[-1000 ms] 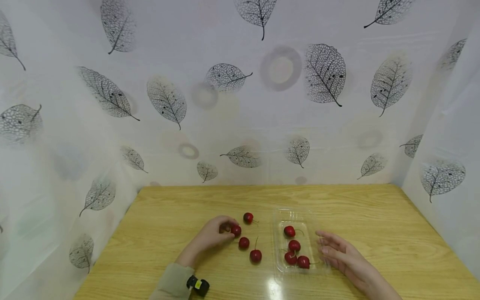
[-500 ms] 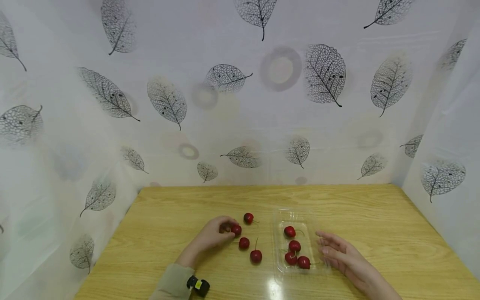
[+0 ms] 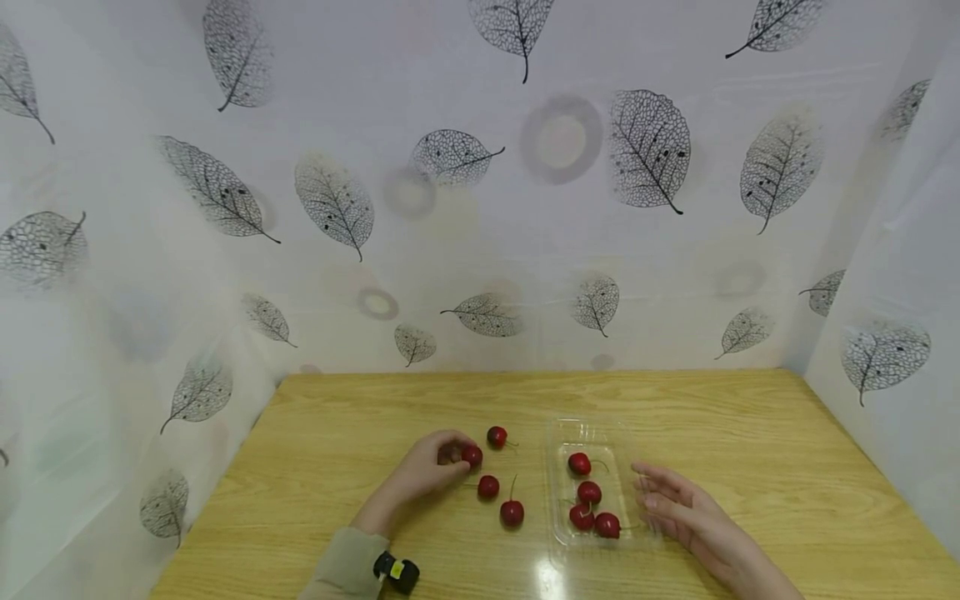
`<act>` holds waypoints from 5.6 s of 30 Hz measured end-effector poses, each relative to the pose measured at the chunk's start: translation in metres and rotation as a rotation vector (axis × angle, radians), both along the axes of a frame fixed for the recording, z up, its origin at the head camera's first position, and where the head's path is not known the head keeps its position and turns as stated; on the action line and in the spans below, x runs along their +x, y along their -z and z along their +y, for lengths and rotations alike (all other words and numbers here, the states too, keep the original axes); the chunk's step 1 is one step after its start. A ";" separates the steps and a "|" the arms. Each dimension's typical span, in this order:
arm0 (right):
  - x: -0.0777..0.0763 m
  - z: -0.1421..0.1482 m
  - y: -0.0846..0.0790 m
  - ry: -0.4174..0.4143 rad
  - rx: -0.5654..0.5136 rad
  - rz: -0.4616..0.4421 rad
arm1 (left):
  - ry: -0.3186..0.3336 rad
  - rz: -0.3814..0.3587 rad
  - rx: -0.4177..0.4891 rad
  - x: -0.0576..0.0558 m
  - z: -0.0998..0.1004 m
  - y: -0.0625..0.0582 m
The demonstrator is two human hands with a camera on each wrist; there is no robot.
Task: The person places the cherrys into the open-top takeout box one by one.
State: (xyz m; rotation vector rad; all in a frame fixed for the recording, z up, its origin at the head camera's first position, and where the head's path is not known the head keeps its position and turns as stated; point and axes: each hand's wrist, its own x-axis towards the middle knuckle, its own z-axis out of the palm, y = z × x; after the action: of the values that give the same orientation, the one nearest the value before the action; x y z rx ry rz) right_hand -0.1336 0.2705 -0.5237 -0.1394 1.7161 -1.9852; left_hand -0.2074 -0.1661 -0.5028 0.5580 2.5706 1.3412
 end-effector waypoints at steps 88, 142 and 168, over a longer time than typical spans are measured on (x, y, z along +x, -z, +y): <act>-0.001 0.001 -0.001 0.006 -0.005 -0.008 | 0.257 0.096 0.115 0.011 0.116 -0.040; -0.003 0.003 0.002 -0.019 -0.008 -0.029 | 0.375 0.378 -0.386 0.032 0.178 -0.030; -0.003 0.002 0.003 -0.022 -0.011 -0.033 | 0.395 0.349 -0.319 0.032 0.174 -0.031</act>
State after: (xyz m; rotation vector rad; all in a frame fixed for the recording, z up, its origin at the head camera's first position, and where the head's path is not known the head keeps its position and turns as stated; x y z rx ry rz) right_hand -0.1366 0.2727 -0.5268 -0.1283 1.6766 -1.9704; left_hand -0.1751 0.0079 -0.4718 1.2442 2.6554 0.7400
